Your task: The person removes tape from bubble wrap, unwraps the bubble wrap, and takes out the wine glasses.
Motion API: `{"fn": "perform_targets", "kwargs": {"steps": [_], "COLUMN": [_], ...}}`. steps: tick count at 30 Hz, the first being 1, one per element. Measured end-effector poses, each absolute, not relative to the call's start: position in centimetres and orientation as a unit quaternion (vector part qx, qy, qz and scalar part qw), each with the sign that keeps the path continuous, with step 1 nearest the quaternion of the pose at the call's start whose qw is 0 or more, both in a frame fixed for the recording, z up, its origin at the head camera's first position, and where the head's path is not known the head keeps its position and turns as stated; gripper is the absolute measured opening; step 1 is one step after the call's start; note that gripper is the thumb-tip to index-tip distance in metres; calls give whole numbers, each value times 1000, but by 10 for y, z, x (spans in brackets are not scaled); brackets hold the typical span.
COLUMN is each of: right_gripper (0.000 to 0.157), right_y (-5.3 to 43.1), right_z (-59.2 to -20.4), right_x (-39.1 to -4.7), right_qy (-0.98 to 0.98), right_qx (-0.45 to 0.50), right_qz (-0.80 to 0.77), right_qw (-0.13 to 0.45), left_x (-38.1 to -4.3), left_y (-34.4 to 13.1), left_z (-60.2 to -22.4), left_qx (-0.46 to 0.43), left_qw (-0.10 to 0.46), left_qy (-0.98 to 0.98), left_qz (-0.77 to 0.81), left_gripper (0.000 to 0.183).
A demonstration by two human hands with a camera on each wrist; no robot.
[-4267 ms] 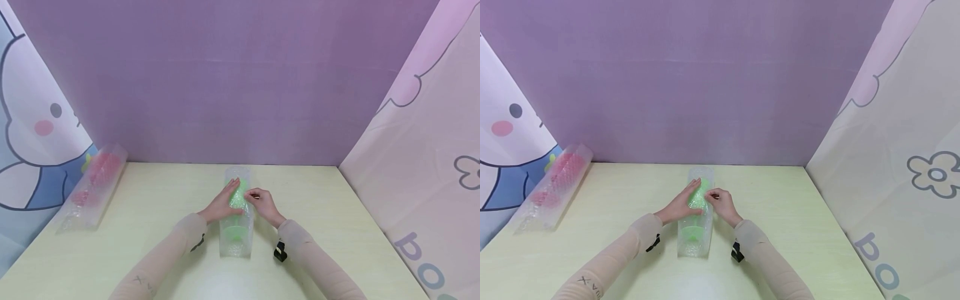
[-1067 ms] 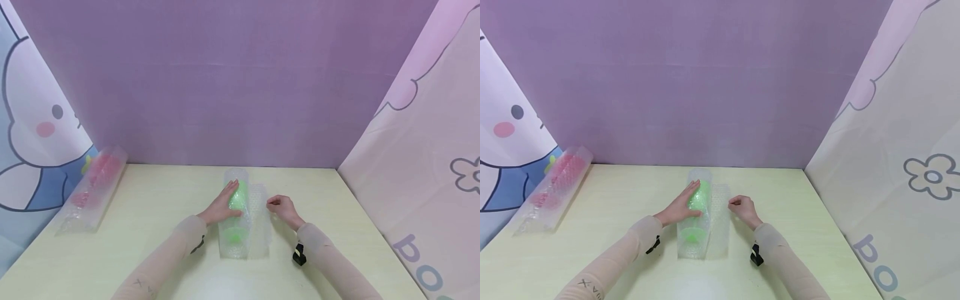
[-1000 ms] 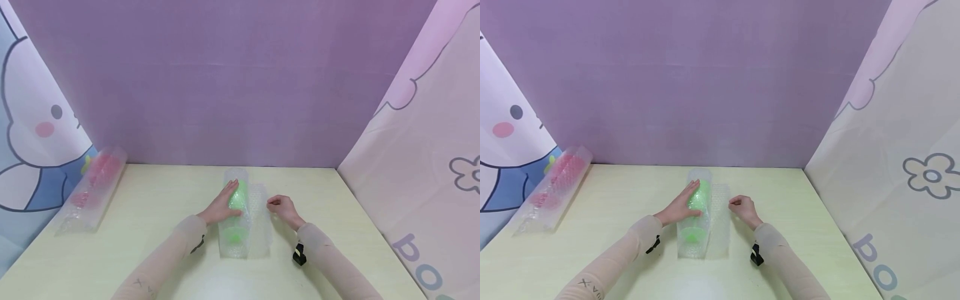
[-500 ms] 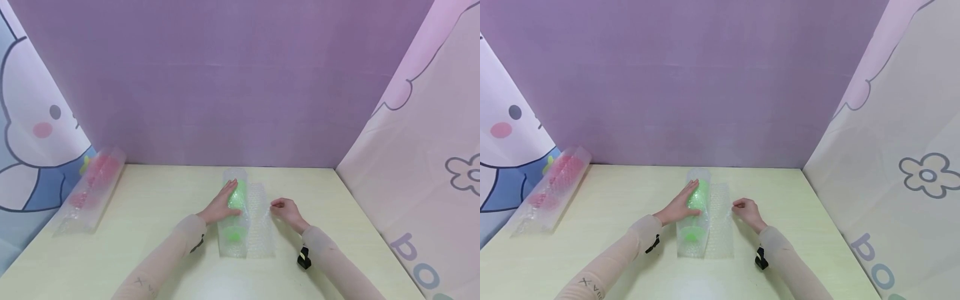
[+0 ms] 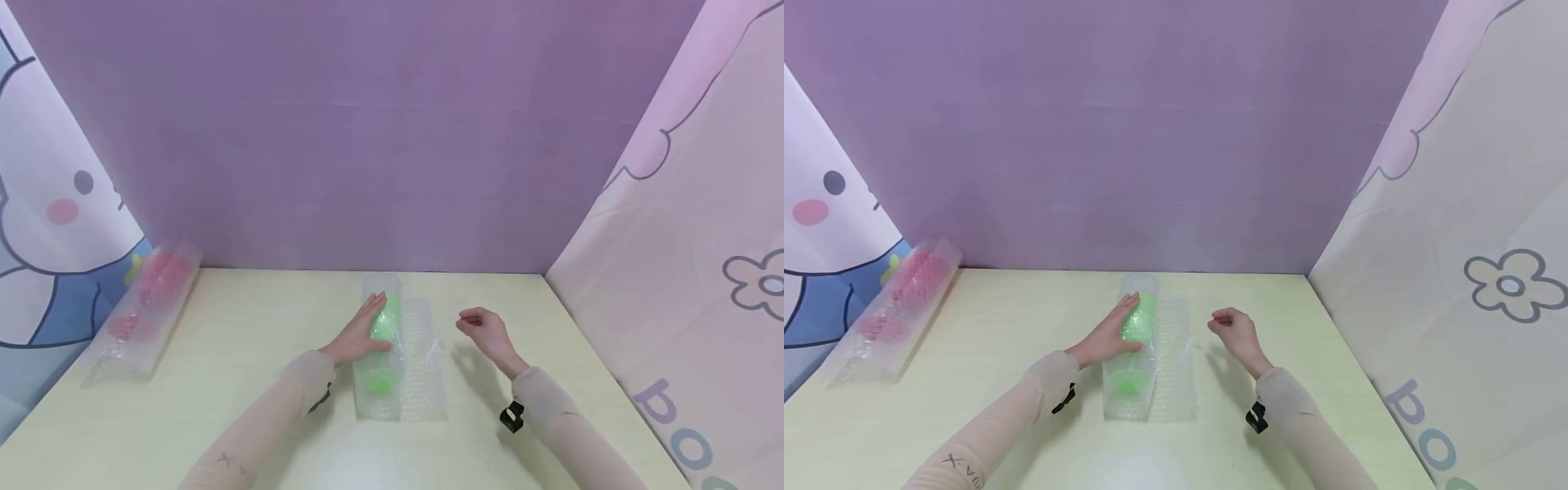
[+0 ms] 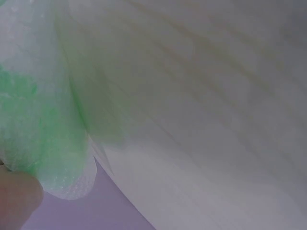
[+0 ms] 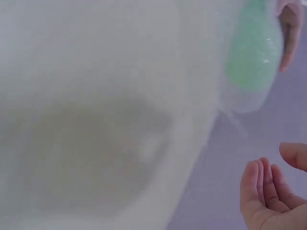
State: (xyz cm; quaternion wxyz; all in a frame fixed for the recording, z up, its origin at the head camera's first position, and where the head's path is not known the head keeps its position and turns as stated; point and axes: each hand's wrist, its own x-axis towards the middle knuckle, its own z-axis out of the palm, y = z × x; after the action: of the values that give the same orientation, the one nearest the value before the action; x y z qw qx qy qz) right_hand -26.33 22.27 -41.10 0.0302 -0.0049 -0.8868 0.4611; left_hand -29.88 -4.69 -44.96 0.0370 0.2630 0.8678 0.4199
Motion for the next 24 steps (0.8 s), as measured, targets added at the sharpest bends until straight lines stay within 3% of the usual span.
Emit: {"fn": "perform_targets", "kwargs": {"steps": [5, 14, 18, 24], "right_gripper": [21, 27, 36, 46], "right_y": [196, 162, 157, 152], "right_z": [-401, -429, -443, -457], "right_x": [-256, -262, -274, -289], "right_qy": [-906, -932, -915, -891], "right_qx": [63, 188, 190, 178], "right_qz": [417, 302, 342, 410], "right_qw": [40, -70, -93, -78], "left_x": [-300, -301, -300, -300], "left_y": [-49, -51, -51, -51], "left_z": [-449, -452, -452, -452], "left_qx": [261, 266, 265, 265], "left_qw": [40, 32, 34, 26], "left_qy": [870, 868, 867, 868], "left_qz": [416, 419, 420, 420], "left_gripper": [98, 99, 99, 98]}}
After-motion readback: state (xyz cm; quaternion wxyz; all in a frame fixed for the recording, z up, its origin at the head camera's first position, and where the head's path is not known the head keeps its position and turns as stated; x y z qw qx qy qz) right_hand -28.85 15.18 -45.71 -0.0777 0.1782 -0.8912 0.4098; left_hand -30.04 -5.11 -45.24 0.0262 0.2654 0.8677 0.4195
